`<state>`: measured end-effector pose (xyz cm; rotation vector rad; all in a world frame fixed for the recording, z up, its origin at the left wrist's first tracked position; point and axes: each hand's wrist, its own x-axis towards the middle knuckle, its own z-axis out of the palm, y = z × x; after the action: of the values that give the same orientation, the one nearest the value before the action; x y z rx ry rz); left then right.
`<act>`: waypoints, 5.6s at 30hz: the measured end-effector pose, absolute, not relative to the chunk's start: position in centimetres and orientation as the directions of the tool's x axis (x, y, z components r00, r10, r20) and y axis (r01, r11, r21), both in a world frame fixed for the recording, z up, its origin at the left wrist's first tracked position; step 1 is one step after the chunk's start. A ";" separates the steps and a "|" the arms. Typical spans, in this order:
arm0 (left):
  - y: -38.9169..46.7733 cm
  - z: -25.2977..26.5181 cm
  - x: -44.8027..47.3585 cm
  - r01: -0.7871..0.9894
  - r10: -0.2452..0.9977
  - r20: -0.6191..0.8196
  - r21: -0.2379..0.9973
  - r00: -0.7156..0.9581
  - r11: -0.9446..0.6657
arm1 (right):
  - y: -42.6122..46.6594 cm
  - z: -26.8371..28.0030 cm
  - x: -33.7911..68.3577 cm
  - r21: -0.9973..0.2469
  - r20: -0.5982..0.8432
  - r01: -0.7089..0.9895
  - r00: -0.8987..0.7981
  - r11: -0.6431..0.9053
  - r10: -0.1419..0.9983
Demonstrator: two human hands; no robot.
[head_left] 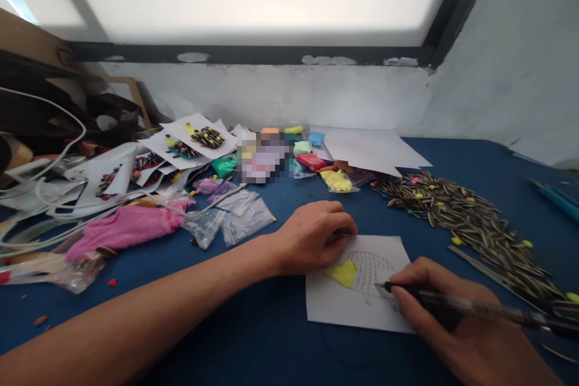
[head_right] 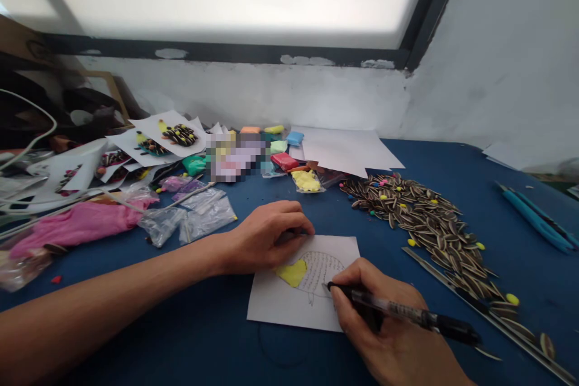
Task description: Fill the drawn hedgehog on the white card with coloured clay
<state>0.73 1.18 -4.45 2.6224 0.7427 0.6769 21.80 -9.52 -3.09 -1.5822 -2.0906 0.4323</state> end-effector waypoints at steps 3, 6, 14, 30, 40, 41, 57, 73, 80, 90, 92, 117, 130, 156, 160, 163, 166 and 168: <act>1.2 -4.5 0.7 0.398 0.558 0.354 0.432 0.750 -0.809 | -9.5 -3.2 21.9 -0.502 0.175 0.818 -0.221 0.280 0.959; 1.2 -4.5 0.7 0.403 0.561 0.348 0.432 0.751 -0.807 | -9.4 -3.2 21.8 -0.510 0.199 0.810 -0.217 0.290 0.956; 1.0 -4.3 0.7 0.404 0.561 0.338 0.434 0.756 -0.805 | -9.7 -3.1 21.9 -0.503 0.189 0.809 -0.242 0.305 0.952; 1.1 -4.4 0.7 0.411 0.566 0.333 0.433 0.754 -0.802 | -9.6 -3.1 21.8 -0.524 0.177 0.796 -0.246 0.303 0.953; 1.2 -4.3 0.8 0.404 0.562 0.339 0.436 0.754 -0.804 | -9.5 -3.2 21.8 -0.505 0.188 0.800 -0.265 0.324 0.946; 1.2 -4.3 0.8 0.404 0.562 0.340 0.436 0.754 -0.804 | -9.5 -3.2 21.8 -0.507 0.184 0.799 -0.265 0.323 0.946; 1.2 -4.4 0.7 0.397 0.560 0.348 0.439 0.752 -0.806 | -9.7 -3.2 21.8 -0.535 0.168 0.781 -0.277 0.323 0.946; 1.1 -4.3 0.8 0.401 0.567 0.338 0.449 0.751 -0.799 | -8.9 -2.9 22.3 -0.476 0.302 0.845 -0.105 0.245 0.947; 1.2 -4.4 0.8 0.395 0.565 0.356 0.447 0.745 -0.802 | -8.8 -3.4 22.4 -0.462 0.280 0.841 -0.163 0.282 0.946; 1.1 -4.3 0.9 0.399 0.567 0.345 0.449 0.748 -0.800 | -8.9 -3.3 22.5 -0.479 0.260 0.833 -0.168 0.278 0.951; 1.2 -4.4 0.9 0.397 0.566 0.348 0.449 0.747 -0.801 | -8.9 -3.5 22.6 -0.473 0.271 0.833 -0.173 0.287 0.947; 1.0 -4.3 0.7 0.393 0.578 0.335 0.481 0.744 -0.784 | -8.8 -3.3 22.6 -0.520 0.248 0.810 -0.158 0.269 0.956; 0.7 -3.6 0.6 0.392 0.588 0.290 0.519 0.755 -0.759 | -9.7 -2.4 23.1 -0.544 0.212 0.815 -0.095 0.198 0.973; 0.6 -3.1 0.9 0.479 0.716 0.149 0.649 0.682 -0.591 | -9.6 -2.8 22.4 -0.577 0.222 0.792 -0.084 0.200 0.971; 0.5 -3.0 1.1 0.481 0.726 0.165 0.648 0.668 -0.590 | -9.6 -2.8 22.5 -0.580 0.215 0.792 -0.076 0.190 0.974; 0.5 -3.0 1.2 0.489 0.716 0.184 0.615 0.674 -0.618 | -9.4 -2.5 22.4 -0.585 0.228 0.791 -0.052 0.179 0.972; 0.9 -2.9 1.3 0.515 0.717 0.184 0.580 0.672 -0.631 | -8.8 -1.6 22.3 -0.617 0.230 0.770 -0.023 0.164 0.973; 1.4 -2.8 1.4 0.539 0.723 0.191 0.547 0.664 -0.640 | -8.2 -0.9 22.1 -0.648 0.222 0.748 0.007 0.142 0.975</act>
<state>1.36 1.38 -2.85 2.4313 0.9838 0.5523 22.06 -8.24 -0.89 -1.6557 -1.7900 0.4579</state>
